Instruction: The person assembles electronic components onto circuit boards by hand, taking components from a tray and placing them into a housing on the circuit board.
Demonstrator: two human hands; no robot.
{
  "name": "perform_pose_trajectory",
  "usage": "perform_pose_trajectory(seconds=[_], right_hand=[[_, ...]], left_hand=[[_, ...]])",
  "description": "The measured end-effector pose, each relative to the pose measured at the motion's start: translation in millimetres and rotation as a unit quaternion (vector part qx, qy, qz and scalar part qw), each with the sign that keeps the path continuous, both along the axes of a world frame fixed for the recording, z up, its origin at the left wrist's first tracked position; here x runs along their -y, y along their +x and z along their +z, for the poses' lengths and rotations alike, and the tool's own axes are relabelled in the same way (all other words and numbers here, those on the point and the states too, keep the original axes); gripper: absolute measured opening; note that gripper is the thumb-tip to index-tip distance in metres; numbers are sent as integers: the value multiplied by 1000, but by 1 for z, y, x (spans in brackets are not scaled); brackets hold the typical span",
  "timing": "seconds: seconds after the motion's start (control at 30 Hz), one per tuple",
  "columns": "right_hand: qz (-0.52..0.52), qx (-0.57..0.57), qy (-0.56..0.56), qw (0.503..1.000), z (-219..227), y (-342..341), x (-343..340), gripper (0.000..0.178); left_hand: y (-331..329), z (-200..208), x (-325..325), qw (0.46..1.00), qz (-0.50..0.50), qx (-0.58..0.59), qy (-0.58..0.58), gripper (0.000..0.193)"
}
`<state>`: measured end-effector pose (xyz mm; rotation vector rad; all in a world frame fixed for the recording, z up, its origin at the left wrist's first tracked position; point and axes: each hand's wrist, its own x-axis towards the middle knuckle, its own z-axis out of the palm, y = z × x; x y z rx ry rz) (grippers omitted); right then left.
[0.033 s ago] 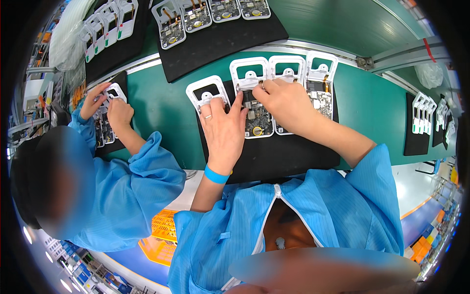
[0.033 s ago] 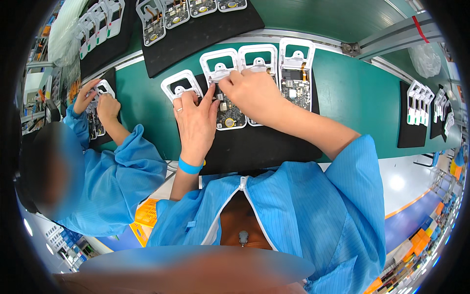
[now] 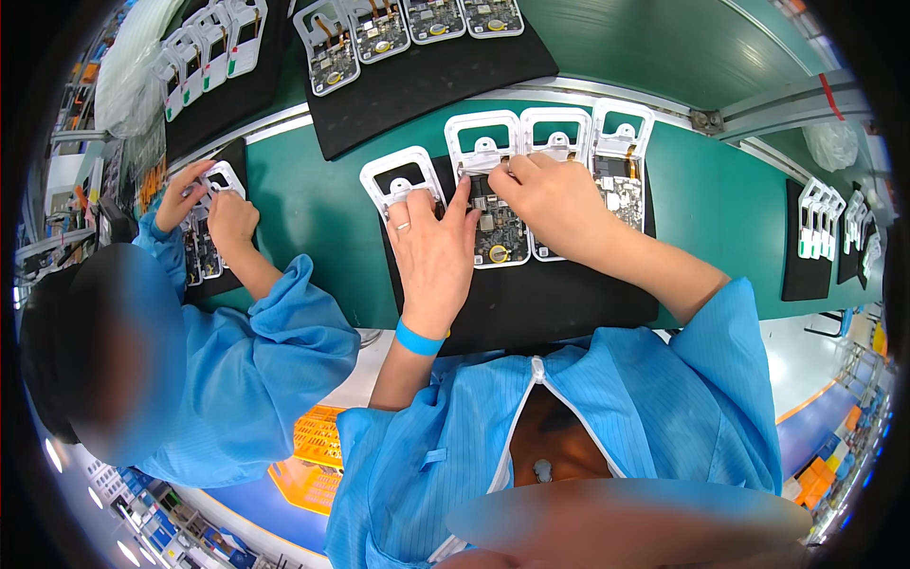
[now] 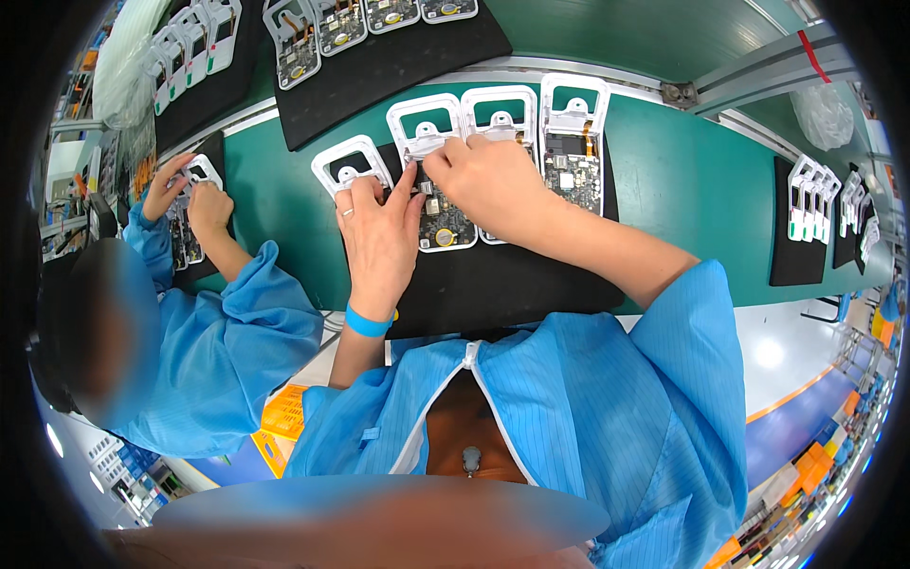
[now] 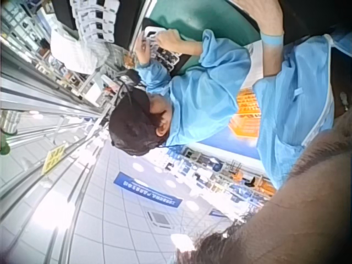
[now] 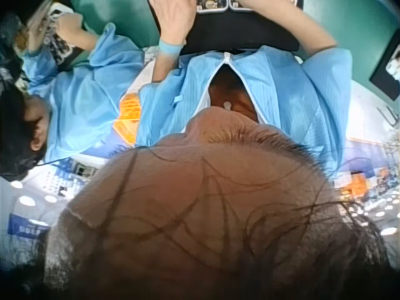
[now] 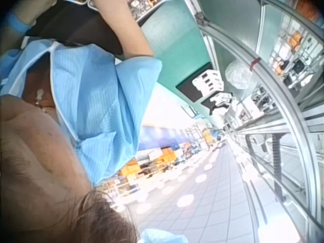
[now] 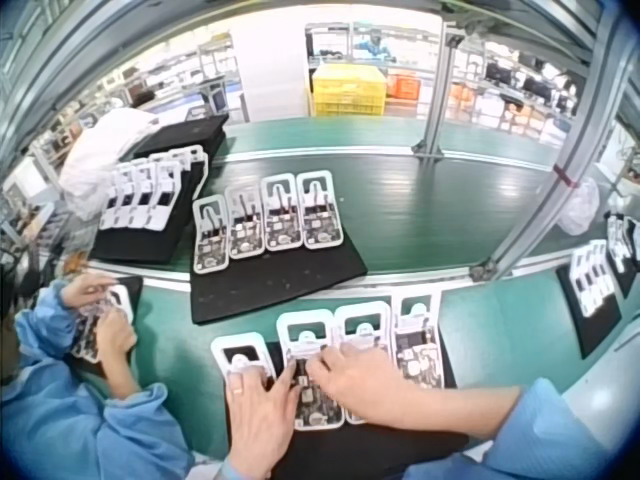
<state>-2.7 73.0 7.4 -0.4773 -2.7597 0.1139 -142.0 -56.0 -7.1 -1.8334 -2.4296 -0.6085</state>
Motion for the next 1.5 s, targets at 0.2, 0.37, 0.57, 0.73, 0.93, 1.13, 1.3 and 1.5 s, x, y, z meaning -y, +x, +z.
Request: perform_pose_trajectory(seconds=[0.2,0.37,0.57,0.73,0.93,1.13,1.3,1.5], right_hand=[[6,4,57,998,-8,1,2,26],[9,7,59,998,-8,4,2,27],[15,-3,21,1000,-9,11,-3,24],[7,-7,11,1000,-4,14,-8,19],[-6,2,-6,1000,-8,17,-8,21],[1,-8,-2,1000,-4,16,-10,19],[-16,-39,-47,998,8,31,-12,17],[-145,-103,-201,963,26,91,-32,11]], left_hand=[[1,3,6,1000,-1,2,0,34],[2,1,5,1000,-6,-11,1,35],[9,8,0,999,-28,-31,-19,33],[-4,6,1,995,-46,84,40,35],[2,9,0,998,-43,35,4,27],[7,9,-4,998,-63,0,-9,28],[6,9,-2,997,-58,58,15,30],[17,24,-7,992,-78,92,27,35]])
